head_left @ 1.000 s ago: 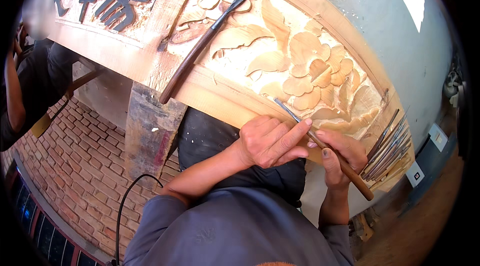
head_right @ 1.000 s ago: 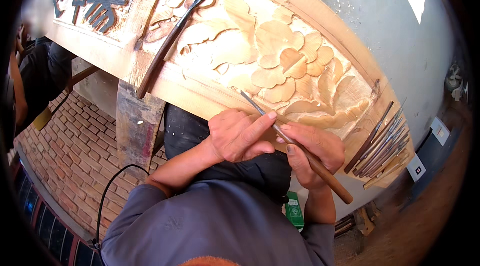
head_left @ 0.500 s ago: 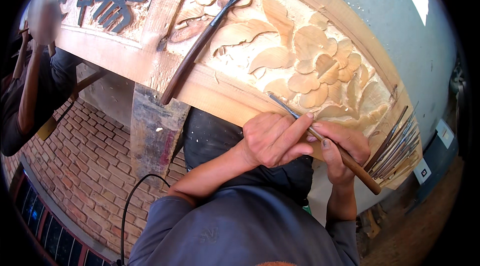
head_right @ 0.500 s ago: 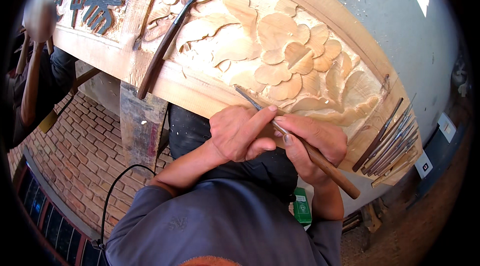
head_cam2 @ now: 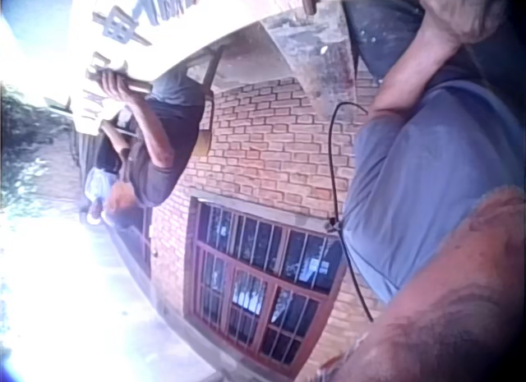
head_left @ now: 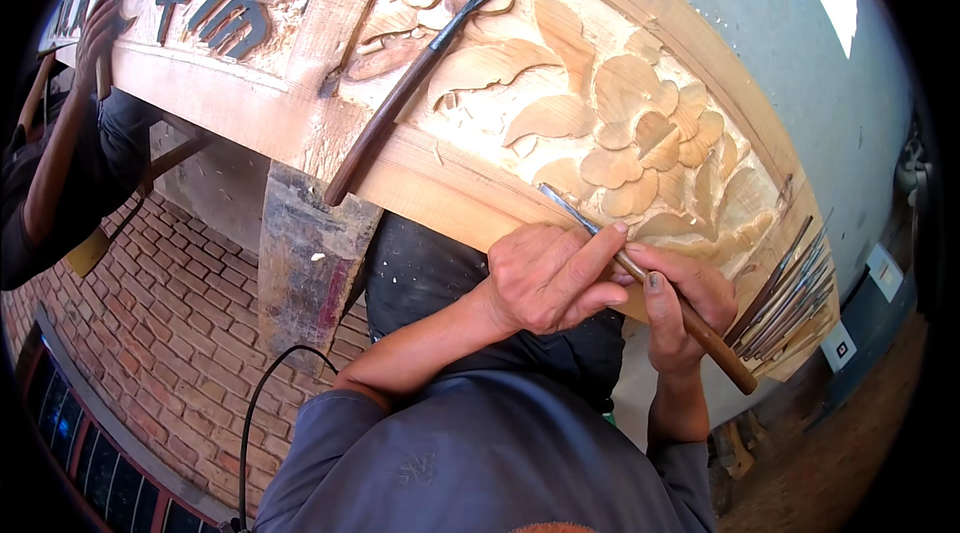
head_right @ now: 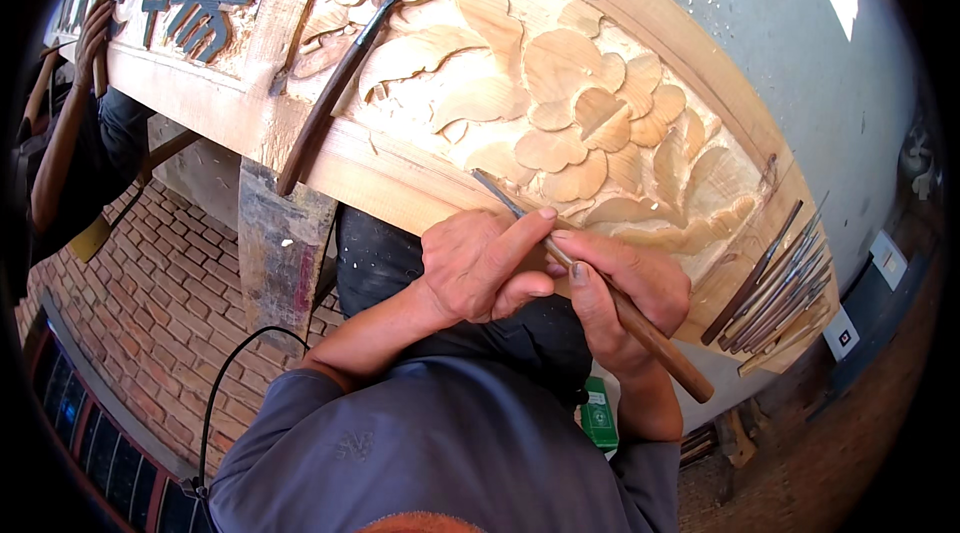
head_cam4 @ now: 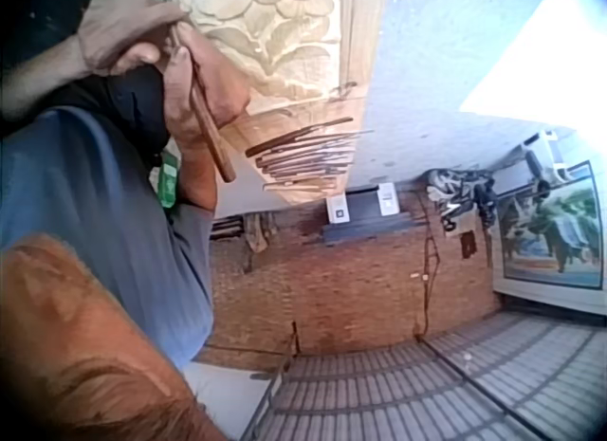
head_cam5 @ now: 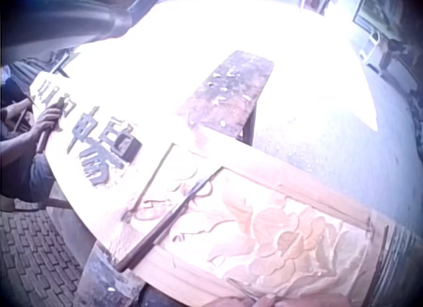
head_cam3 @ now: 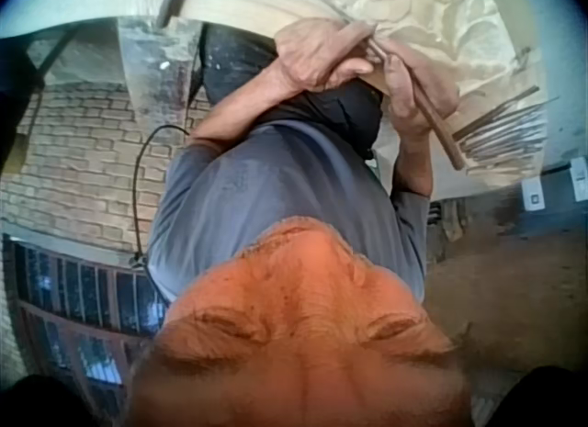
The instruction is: The person carves a floral design into a long wooden board using a chisel, periodically switching between different chisels and gouges from a rack.
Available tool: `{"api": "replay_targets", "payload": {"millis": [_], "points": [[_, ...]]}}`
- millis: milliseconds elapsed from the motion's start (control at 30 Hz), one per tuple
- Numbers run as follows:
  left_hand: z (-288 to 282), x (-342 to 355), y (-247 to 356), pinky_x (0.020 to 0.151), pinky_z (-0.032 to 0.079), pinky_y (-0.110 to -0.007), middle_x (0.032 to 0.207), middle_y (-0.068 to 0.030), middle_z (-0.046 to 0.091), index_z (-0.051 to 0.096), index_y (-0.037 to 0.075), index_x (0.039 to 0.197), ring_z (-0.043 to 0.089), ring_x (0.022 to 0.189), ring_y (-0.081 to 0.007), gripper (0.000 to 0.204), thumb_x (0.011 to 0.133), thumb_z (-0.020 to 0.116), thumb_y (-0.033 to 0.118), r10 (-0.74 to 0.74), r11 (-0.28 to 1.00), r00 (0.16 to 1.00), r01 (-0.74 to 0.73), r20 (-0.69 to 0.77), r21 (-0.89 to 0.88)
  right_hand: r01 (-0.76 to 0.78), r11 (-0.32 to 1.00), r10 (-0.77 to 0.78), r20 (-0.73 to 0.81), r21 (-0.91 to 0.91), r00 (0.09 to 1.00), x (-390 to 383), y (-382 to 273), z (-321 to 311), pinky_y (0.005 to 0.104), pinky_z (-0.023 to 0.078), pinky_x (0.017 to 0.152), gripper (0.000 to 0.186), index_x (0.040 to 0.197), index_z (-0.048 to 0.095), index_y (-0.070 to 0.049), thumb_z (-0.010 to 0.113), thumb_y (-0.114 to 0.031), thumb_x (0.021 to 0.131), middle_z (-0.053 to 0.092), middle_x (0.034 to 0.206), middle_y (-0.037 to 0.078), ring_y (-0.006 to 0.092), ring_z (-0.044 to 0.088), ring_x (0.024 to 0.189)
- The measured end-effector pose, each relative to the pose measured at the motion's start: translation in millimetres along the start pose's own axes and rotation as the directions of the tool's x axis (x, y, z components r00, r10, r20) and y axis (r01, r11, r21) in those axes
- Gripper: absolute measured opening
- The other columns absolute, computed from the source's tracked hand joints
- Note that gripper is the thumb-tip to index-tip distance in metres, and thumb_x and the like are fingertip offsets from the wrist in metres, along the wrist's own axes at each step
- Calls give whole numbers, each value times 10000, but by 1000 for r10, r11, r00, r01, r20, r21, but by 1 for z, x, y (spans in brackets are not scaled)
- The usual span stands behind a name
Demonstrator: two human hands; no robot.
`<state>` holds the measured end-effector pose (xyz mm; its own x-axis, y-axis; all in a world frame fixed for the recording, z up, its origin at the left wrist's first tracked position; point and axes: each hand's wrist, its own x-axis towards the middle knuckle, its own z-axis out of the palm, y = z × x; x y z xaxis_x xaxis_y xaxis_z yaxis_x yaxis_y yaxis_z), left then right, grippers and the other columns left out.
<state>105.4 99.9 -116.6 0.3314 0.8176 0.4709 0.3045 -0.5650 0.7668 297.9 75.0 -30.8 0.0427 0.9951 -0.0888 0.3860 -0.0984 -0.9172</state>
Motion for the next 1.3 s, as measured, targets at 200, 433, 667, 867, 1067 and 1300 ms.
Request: {"api": "replay_targets", "payload": {"millis": [200,433,667,867,1067,1300], "points": [[3,-1,-2,531,521,-311,723,-11,705,736,-61,1392,671,576,-172,574,1115,722,442,29,1000,999,-29,-16,11,-2,997,-1,-39,-81,999,-4,-8,1,350,658,792,191,1105,837,42,723,-31,969,863,999,187,274,848,852],[2,-3,-2,533,519,-325,751,-24,701,735,-61,1393,674,592,-182,581,1118,714,450,12,1000,1000,-12,-12,-5,-11,998,8,-48,-64,999,-1,-11,5,357,658,780,186,1109,830,61,716,7,972,862,989,191,277,849,847],[-2,1,1,533,511,-346,752,-58,675,740,-53,1371,661,586,-216,550,1112,731,432,-40,999,999,40,-3,-34,24,994,-26,-11,-111,1000,4,-18,5,368,663,766,177,1104,814,75,744,34,947,851,976,201,299,847,831],[-1,1,1,529,497,-340,732,-48,655,778,-35,1265,642,582,-209,495,1054,791,413,-37,998,999,37,-1,-50,107,978,-107,8,-178,994,5,-25,5,388,665,723,191,1065,806,72,775,71,877,826,926,208,343,834,794],[0,5,3,534,487,-323,785,-60,711,788,19,1283,638,590,-175,454,1061,793,416,94,996,991,-94,92,-11,59,954,-62,1,-294,998,-14,-36,-12,391,661,715,180,1053,799,83,753,49,883,822,910,207,340,829,780],[1,2,1,549,492,-309,842,-66,751,733,11,1393,627,598,-159,495,976,862,244,134,987,991,-132,16,-89,75,974,-87,-50,-214,995,-20,-36,-8,382,653,673,190,1066,804,62,744,46,887,830,914,204,316,826,754]]}}
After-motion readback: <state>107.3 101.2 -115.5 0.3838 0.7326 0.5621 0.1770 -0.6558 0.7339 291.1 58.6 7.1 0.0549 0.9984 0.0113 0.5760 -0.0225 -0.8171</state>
